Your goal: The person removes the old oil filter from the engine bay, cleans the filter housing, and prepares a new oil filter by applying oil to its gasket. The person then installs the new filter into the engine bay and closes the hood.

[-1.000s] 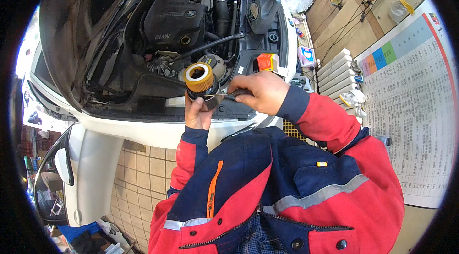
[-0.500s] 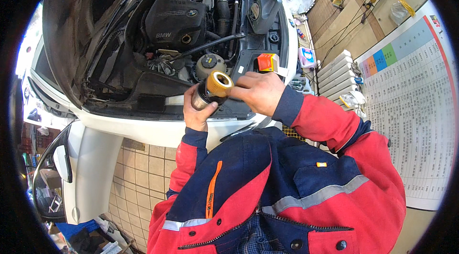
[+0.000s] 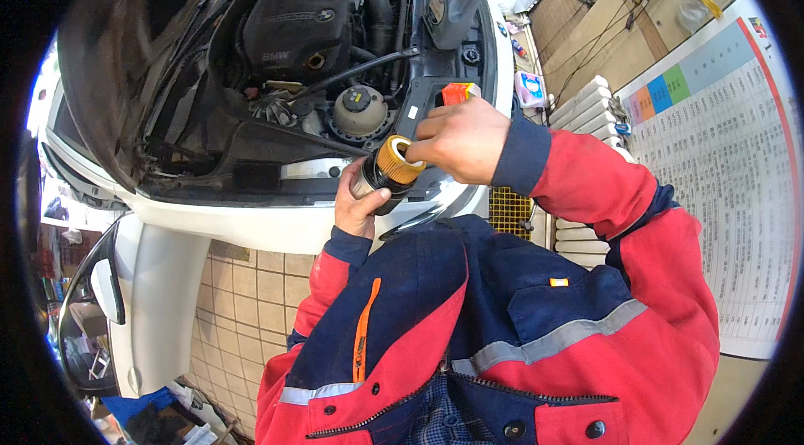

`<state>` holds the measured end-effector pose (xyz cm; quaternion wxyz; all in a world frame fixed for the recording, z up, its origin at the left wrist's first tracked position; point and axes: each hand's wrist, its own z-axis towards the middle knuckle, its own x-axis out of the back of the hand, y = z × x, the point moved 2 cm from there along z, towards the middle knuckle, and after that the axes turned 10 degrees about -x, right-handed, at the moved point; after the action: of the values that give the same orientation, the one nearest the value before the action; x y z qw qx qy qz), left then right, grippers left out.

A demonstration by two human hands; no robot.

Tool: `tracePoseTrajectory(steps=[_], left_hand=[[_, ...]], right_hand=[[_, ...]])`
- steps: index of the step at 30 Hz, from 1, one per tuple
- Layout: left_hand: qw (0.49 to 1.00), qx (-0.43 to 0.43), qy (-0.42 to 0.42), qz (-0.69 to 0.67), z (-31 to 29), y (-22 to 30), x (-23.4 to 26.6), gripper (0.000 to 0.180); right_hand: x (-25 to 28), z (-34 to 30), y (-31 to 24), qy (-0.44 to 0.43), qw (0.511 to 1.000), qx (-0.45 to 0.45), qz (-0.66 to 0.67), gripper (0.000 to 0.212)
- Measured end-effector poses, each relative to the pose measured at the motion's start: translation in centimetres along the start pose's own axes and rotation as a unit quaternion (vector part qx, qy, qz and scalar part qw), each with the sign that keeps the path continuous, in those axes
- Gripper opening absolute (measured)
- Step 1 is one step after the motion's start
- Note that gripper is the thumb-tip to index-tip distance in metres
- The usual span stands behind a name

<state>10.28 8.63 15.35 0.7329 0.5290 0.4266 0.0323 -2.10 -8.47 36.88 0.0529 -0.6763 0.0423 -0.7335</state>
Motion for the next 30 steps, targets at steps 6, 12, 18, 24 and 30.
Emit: tracePoseTrajectory(steps=[6, 12, 18, 24, 30], left_hand=[[0.987, -0.036, -0.017, 0.155, 0.2, 0.4, -0.4, 0.081], [0.943, -0.112, -0.12, 0.29, 0.0, 2.1, -2.1, 0.085], [0.981, -0.044, -0.127, 0.138, 0.0, 2.1, -2.0, 0.086], [0.98, 0.09, -0.047, -0.172, -0.5, 1.1, -1.9, 0.08], [0.942, 0.174, 0.015, -0.285, 0.0, 0.8, -1.8, 0.08]], right_hand=[[-1.0, 0.0, 0.5, 0.016, 0.998, -0.007, -0.063, 0.021], [-1.9, 1.0, 1.3, -0.017, 0.994, 0.016, -0.107, 0.014], [-1.6, 2.9, 3.2, -0.102, 0.993, -0.047, -0.028, 0.023], [-2.8, 3.8, 4.8, -0.291, 0.953, -0.082, 0.033, 0.026], [-5.7, 4.3, 7.6, -0.446, 0.809, -0.138, 0.357, 0.035]])
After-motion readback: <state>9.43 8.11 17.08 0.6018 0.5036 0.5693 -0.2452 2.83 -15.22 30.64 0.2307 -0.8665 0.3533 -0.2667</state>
